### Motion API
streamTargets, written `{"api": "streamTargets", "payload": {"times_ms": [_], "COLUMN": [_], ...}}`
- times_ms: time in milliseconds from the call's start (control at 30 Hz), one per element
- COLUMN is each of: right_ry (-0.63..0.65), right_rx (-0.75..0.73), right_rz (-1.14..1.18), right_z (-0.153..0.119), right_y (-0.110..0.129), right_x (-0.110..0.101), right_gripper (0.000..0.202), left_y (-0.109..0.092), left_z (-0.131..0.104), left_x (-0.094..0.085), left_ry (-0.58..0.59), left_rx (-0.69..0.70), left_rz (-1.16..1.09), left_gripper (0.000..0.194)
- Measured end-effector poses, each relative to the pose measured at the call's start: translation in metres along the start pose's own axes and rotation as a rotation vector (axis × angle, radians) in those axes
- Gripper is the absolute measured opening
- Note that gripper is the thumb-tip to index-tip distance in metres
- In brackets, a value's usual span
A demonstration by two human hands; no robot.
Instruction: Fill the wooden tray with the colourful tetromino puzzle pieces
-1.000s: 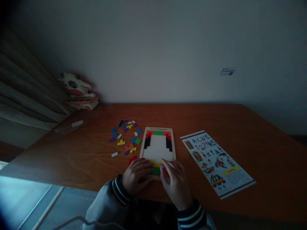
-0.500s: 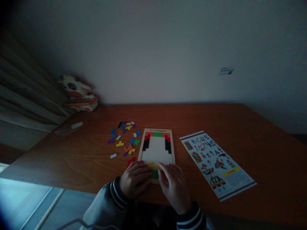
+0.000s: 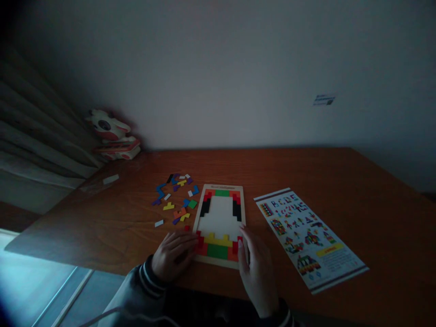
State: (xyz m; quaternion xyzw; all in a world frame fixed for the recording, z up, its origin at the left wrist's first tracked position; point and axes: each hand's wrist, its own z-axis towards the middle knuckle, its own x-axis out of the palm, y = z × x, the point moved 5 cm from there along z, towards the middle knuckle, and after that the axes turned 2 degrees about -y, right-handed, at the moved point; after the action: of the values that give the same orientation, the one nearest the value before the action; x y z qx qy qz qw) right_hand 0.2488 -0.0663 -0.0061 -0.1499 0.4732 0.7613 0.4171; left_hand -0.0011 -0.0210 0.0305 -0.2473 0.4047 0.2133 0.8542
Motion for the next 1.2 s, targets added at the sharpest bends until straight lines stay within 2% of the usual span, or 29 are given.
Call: {"api": "streamTargets", "payload": {"times_ms": [100,233,567,700,933,1200], "right_ry": [0.007,0.018,0.005,0.002,0.01,0.004], "right_rx": [-0.024,-0.034,0.034,0.091,0.114,0.197], "right_rz": [-0.002,-0.025,-0.034,-0.022,0.008,0.07], "right_z": [0.001,0.0,0.005,0.006,0.003,0.001], "right_y": [0.001,0.0,-0.008,-0.01,-0.016,-0.018], "right_x": [0.0,0.001,0.004,0.003,0.002,0.003], "right_gripper": [0.037,0.037,0.033,0.035,0.038,0.042], "left_y": [-0.003,-0.005,-0.009,0.0,0.037,0.039], "left_z": [-0.002,0.001,0.003,-0.005,-0.019,-0.016], "left_x": [0.002,0.0,-0.008,-0.015,-0.024,-0.014], "left_ry": [0.015,-0.012,-0.145,-0.162,-0.184,-0.101], "left_rx": [0.059,0.064,0.111,0.075,-0.121,-0.118], "left_rz": [-0.026,-0.034,-0.107,-0.133,0.008,0.048], "left_gripper": [0.028,0.026,0.013,0.015,0.02,0.025]}}
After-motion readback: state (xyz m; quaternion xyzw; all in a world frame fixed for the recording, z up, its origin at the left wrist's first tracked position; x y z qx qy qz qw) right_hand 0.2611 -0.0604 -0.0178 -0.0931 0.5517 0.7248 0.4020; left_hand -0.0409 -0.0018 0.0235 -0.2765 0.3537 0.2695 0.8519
